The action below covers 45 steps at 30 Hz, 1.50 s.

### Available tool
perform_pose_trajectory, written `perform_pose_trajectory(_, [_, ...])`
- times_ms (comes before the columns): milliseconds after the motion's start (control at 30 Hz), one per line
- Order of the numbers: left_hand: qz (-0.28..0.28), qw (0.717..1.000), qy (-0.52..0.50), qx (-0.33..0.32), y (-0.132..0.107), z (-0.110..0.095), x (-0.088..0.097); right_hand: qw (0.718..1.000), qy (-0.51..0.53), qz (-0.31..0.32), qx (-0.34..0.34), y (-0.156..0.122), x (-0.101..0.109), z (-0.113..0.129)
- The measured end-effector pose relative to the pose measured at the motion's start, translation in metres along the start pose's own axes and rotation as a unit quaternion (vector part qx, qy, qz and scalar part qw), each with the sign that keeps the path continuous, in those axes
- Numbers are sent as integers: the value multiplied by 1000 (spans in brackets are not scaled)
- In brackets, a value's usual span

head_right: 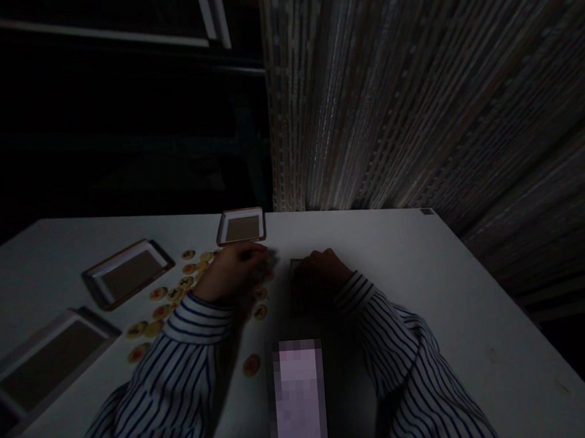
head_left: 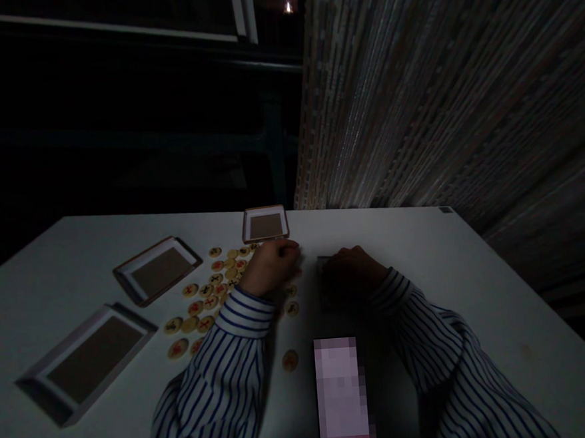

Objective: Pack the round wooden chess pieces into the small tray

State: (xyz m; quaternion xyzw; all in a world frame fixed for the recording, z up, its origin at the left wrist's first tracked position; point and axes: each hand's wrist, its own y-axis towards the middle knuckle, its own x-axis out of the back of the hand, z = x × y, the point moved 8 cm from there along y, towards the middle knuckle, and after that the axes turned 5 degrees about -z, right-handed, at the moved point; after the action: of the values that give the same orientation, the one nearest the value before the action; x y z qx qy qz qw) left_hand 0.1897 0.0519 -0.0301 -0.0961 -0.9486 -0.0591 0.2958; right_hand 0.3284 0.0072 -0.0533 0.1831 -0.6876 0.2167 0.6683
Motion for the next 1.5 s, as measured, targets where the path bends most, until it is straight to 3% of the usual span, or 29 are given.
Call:
perform_pose_trajectory(233, [-88, 987, 134, -32, -4, -3, 54, 999, -6, -16, -45, -2, 17, -10])
perform_pose_trajectory(333, [-94, 980, 175, -24, -6, 4, 64, 998, -2, -49, -48, 1, 25, -9])
perform_pose_trajectory(633, [-26, 964, 256, -67, -5, 30, 51, 999, -16, -38, -16, 54, 19, 18])
perform_pose_trajectory(900, [-29, 964, 254, -80, -8, 33, 59, 999, -30, -3, -31, 102, 5, 43])
perform_pose_trajectory(1267, [-35, 965, 250, -70, -10, 27, 65, 999, -31, 15, -37, 110, 2, 50])
perform_pose_trajectory(1500, [-66, 970, 224, -67, -10, 27, 69, 998, -31, -14, -45, 106, 10, 48])
